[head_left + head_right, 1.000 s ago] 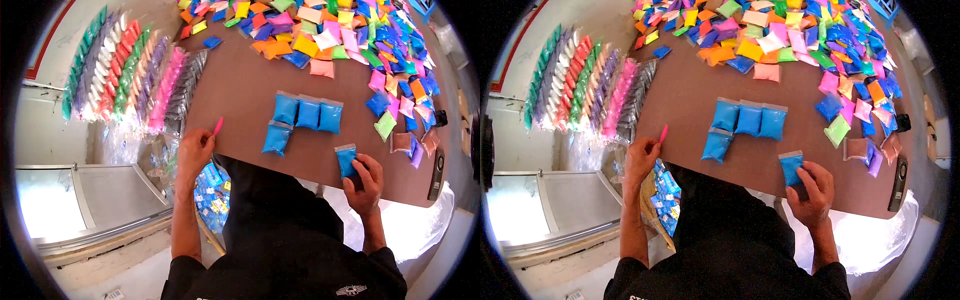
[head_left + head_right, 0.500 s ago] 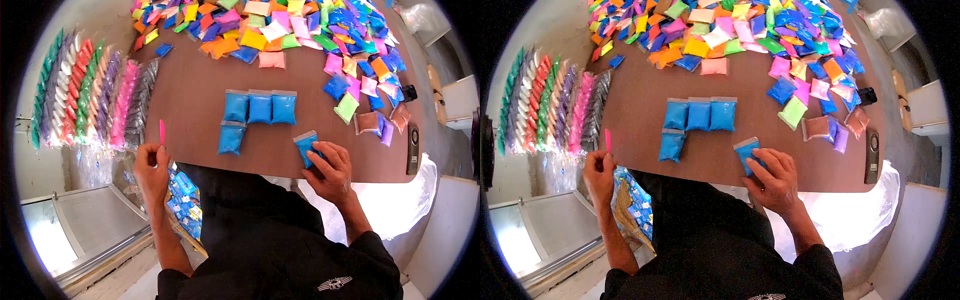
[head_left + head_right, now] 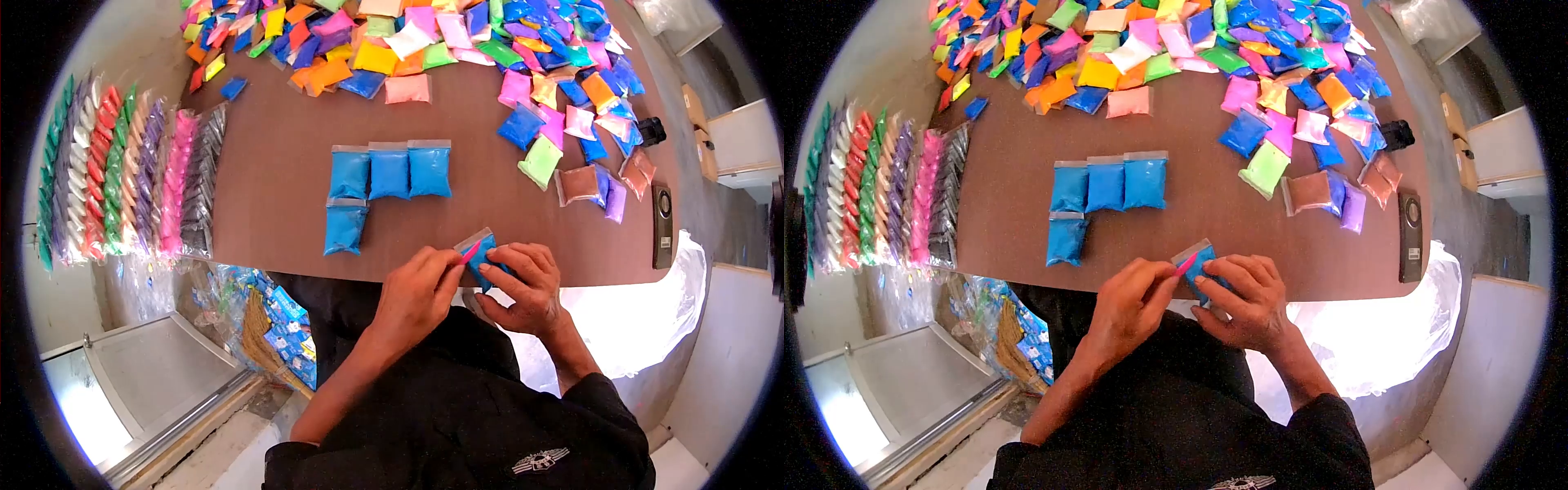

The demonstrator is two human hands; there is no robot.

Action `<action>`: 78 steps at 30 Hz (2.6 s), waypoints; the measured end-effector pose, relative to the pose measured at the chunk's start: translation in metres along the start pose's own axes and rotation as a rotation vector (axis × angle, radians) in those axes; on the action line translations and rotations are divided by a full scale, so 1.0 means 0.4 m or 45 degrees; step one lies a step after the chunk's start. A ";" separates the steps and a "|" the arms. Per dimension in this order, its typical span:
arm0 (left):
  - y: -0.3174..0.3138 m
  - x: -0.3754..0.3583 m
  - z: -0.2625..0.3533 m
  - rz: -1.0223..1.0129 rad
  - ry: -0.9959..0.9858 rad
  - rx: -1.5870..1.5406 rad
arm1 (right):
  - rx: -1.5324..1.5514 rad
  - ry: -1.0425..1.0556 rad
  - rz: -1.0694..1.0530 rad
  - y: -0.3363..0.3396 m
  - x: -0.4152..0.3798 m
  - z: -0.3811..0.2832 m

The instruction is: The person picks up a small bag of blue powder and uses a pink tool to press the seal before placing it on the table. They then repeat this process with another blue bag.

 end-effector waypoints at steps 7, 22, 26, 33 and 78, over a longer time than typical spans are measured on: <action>-0.009 0.041 -0.011 -0.031 0.017 0.118 | 0.040 -0.003 0.033 -0.001 -0.001 0.012; -0.052 0.104 0.035 -0.094 -0.133 0.188 | 0.050 0.006 0.137 0.008 0.006 0.006; -0.047 0.132 0.031 -0.011 -0.094 0.366 | 0.041 0.016 0.151 0.004 0.006 0.006; -0.010 0.067 0.017 0.039 -0.036 0.135 | 0.039 -0.071 0.098 0.002 0.008 0.015; 0.004 0.041 0.013 0.050 -0.093 0.216 | -0.025 -0.108 0.254 0.007 0.006 0.026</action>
Point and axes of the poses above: each hand's wrist, its own x-axis towards the middle knuckle, its own y-axis out of the back of the hand, z = x × y, the point moved 10 cm from there along x, towards the middle knuckle, and after that the axes turned 5 degrees about x, right-handed, at the moved point
